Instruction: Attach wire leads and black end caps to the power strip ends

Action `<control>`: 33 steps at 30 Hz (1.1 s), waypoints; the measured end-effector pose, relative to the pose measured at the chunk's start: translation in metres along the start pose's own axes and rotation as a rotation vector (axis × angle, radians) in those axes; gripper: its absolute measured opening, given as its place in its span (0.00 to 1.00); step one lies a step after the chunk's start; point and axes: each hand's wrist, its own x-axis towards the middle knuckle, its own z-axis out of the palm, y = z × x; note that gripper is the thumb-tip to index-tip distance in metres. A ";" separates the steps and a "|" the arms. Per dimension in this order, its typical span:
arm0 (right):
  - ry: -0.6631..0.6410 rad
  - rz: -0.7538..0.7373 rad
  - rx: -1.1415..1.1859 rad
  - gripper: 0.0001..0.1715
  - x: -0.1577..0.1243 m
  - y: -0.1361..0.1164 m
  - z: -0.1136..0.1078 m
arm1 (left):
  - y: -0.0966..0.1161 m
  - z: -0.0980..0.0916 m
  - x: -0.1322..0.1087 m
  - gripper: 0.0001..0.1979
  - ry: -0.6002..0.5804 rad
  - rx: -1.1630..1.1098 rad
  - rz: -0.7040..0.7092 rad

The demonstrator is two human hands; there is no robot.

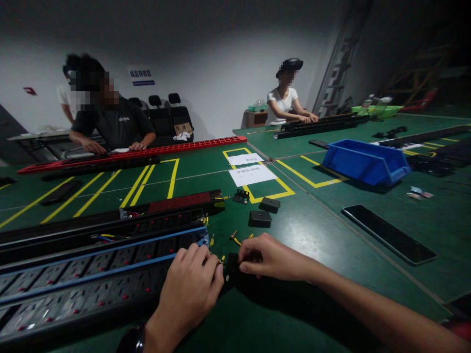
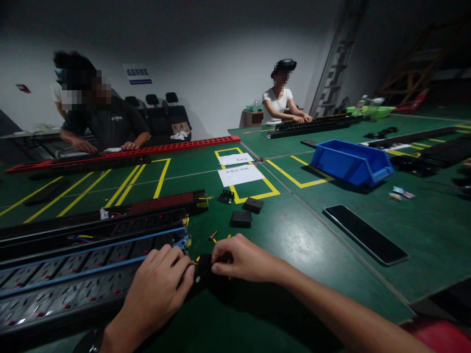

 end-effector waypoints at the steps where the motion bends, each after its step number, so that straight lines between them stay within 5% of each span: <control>1: 0.024 -0.012 -0.067 0.09 -0.001 -0.002 0.000 | 0.000 0.000 0.000 0.15 0.004 -0.006 0.004; 20: -0.008 -0.108 -0.767 0.07 0.000 -0.011 0.008 | -0.001 0.000 -0.001 0.13 -0.012 -0.015 0.011; 33: 0.045 -0.177 -0.971 0.13 0.002 0.001 0.034 | 0.000 0.000 -0.002 0.14 -0.013 -0.002 0.033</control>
